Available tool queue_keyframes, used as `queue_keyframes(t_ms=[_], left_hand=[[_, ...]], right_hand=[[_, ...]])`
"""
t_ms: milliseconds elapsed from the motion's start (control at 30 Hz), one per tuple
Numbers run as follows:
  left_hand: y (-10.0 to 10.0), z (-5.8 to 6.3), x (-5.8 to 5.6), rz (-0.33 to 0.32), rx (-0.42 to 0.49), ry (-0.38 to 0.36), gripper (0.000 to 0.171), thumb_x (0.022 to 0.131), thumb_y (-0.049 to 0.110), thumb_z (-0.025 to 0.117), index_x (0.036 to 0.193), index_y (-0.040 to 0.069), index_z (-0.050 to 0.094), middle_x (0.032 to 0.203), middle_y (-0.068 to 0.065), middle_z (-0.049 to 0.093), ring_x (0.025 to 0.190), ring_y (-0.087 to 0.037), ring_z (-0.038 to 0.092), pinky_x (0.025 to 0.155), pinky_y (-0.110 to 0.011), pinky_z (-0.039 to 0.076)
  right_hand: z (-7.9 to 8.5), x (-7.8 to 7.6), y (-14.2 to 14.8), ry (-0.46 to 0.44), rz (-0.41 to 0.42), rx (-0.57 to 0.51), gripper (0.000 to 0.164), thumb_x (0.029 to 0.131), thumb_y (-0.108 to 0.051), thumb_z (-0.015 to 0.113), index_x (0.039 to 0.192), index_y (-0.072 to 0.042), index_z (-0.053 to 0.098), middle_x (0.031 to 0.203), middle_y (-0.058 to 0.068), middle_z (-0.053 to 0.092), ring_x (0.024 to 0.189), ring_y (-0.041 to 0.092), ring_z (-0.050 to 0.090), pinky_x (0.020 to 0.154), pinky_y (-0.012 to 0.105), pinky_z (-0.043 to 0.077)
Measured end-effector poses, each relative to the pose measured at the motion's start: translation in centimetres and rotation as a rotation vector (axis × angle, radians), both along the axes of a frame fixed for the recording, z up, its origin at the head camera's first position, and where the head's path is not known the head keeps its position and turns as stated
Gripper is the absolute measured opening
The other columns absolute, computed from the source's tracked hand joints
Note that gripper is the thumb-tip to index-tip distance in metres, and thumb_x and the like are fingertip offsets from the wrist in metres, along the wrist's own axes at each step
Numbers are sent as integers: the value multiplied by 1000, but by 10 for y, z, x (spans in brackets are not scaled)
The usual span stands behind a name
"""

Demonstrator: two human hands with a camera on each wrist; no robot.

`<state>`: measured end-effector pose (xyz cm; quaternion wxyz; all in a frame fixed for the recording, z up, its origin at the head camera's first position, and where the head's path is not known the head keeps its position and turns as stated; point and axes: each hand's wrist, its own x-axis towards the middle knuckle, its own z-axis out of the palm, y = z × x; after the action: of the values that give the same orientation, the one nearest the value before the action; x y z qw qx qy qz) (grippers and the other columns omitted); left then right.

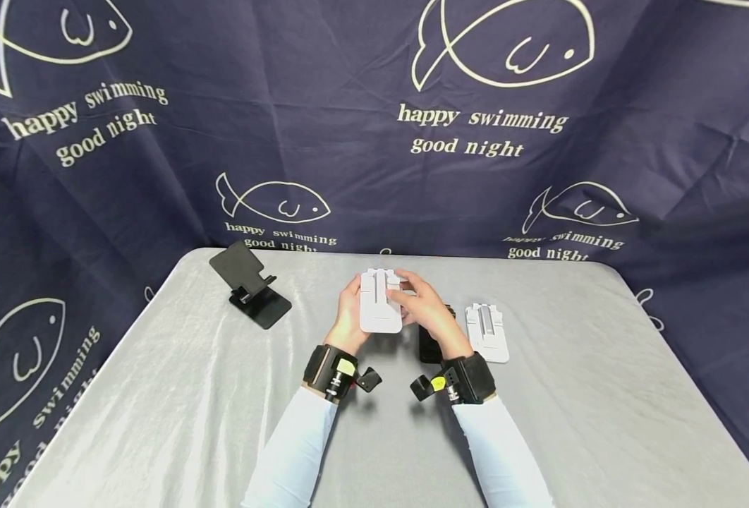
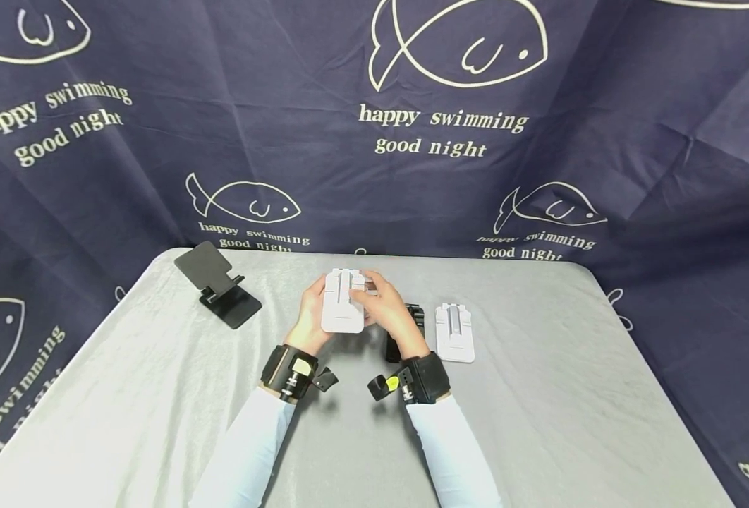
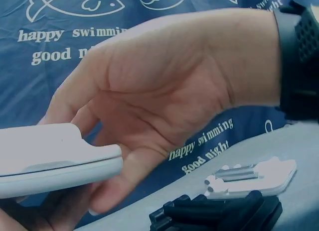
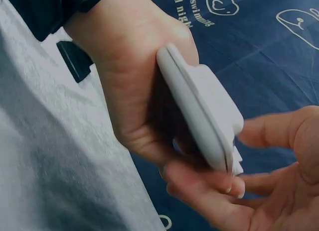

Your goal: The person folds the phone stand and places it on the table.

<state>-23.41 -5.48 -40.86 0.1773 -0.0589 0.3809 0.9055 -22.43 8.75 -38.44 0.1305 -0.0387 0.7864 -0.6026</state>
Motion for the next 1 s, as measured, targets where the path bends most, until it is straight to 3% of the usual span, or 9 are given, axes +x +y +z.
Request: queue_keyframes(t_ms=[133,333,500,633,800,1000], left_hand=[[3,-5,-3,35,-77,5,57,103,38,13,143,3,33,109,-3,53,92,-12,55,77,-25,47],[4,-8,-4,75,-328,49,53,104,41,20,128,3,49,90,2,59,79,-9,58,70,-22,47],[-7,-1,-1,-32,-561,153,36,100,29,38,120,1,52,78,6,58,68,-5,56,62,-20,46],[-20,2,-2,-122,-685,259,37,93,10,45,128,-3,47,92,-4,61,72,-8,58,62,-23,50],[-27,2,-2,-145,-770,360,41,92,-2,44,133,-7,43,110,-18,59,78,-12,59,64,-26,54],[-28,1,0,-162,-832,383,43,92,-5,45,135,-6,41,111,-22,60,77,-13,61,65,-29,55]], right_hand=[[-1,0,-1,-4,17,-31,56,95,-9,51,147,-6,31,136,24,40,87,25,59,60,34,57],[-3,1,1,11,-20,-50,57,90,0,53,145,-3,36,133,24,43,90,22,57,58,32,56],[-4,1,4,18,-53,-67,55,88,4,54,142,-2,42,128,24,45,85,18,55,55,30,56],[-6,-1,5,21,-65,-70,55,87,7,53,140,-2,43,123,22,46,82,17,54,52,29,54],[-10,-3,5,11,-90,-62,55,86,9,54,139,-4,45,121,19,46,81,16,54,51,27,53],[-14,-4,6,-12,-79,-28,56,85,10,54,138,-4,45,119,18,46,80,18,54,52,29,53]])
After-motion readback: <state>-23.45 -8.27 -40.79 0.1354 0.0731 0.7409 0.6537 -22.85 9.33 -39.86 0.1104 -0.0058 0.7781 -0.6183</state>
